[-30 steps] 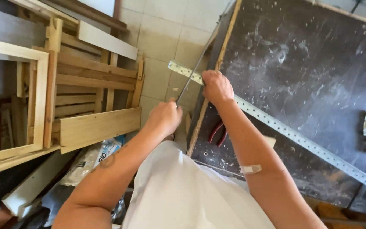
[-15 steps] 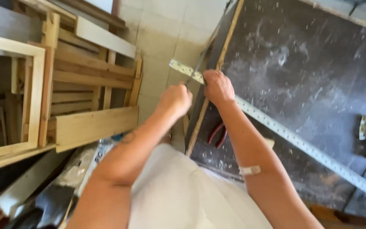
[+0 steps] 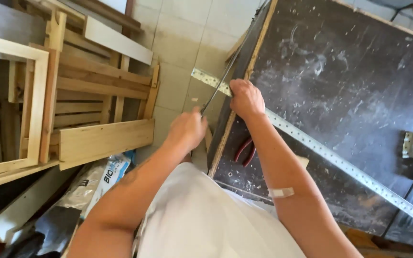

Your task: Cutting a perforated metal strip using a manual hacksaw and pliers on a workbench in a workshop.

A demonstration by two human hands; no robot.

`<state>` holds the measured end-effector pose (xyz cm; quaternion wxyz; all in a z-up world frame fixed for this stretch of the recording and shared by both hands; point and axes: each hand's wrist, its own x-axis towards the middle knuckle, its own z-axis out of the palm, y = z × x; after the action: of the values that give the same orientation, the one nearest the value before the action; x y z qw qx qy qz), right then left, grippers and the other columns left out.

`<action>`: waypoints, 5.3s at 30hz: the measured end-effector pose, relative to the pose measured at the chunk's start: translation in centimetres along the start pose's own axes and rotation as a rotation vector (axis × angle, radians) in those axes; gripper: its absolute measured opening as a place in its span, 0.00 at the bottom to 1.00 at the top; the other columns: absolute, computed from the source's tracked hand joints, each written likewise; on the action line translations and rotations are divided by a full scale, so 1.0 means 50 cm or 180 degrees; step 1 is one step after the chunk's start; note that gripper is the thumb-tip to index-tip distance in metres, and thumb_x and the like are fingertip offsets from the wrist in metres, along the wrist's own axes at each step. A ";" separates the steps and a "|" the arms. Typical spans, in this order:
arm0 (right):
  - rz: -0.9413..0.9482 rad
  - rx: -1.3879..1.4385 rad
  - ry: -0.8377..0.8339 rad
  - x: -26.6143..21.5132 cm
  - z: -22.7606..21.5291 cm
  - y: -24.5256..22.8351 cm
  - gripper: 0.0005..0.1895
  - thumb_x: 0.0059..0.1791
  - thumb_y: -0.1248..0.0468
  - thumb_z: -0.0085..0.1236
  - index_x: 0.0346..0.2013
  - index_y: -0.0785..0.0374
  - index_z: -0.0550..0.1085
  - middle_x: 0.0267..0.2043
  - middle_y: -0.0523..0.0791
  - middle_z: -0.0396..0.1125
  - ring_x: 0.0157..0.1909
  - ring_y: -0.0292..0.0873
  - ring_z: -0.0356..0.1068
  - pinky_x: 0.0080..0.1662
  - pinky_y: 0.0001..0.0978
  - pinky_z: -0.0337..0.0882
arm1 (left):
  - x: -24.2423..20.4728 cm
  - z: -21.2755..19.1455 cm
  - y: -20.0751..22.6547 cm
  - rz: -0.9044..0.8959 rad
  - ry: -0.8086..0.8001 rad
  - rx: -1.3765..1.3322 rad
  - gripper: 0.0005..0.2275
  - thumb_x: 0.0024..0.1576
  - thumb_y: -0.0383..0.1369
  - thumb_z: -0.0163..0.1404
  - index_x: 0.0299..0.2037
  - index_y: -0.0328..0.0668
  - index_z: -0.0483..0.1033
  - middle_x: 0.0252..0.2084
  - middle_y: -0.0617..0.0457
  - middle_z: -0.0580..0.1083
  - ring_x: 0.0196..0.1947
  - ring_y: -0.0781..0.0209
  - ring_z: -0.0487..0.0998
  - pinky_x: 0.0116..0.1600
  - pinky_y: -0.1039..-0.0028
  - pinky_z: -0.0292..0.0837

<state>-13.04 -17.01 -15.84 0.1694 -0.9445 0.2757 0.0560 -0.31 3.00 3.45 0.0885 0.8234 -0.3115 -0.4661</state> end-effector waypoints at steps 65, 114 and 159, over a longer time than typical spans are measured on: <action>-0.0208 -0.0390 0.0337 0.006 0.046 0.024 0.13 0.37 0.59 0.58 0.34 0.45 0.69 0.39 0.37 0.68 0.51 0.44 0.73 0.48 0.41 0.78 | 0.049 0.000 -0.019 -0.0010 -0.0212 0.0087 0.25 0.67 0.40 0.37 0.67 0.27 0.68 0.53 0.25 0.78 0.55 0.29 0.81 0.56 0.42 0.77; -0.0210 -0.0360 0.0186 0.002 0.028 0.018 0.12 0.38 0.61 0.58 0.35 0.45 0.69 0.39 0.37 0.68 0.51 0.44 0.73 0.48 0.41 0.78 | 0.041 -0.004 -0.017 0.0120 -0.0100 -0.0023 0.24 0.67 0.38 0.37 0.64 0.23 0.70 0.52 0.26 0.79 0.53 0.32 0.82 0.54 0.44 0.79; -0.0223 -0.0325 0.0356 -0.012 0.032 0.019 0.11 0.39 0.60 0.58 0.35 0.45 0.71 0.38 0.37 0.69 0.51 0.44 0.74 0.47 0.41 0.78 | 0.008 0.013 -0.047 -0.0033 -0.0251 0.0200 0.24 0.67 0.41 0.36 0.66 0.29 0.69 0.53 0.29 0.79 0.54 0.32 0.82 0.58 0.42 0.76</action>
<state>-14.07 -16.89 -17.48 0.1072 -0.9627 0.2484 0.0112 0.32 4.70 1.79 0.0478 0.8083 -0.3249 -0.4886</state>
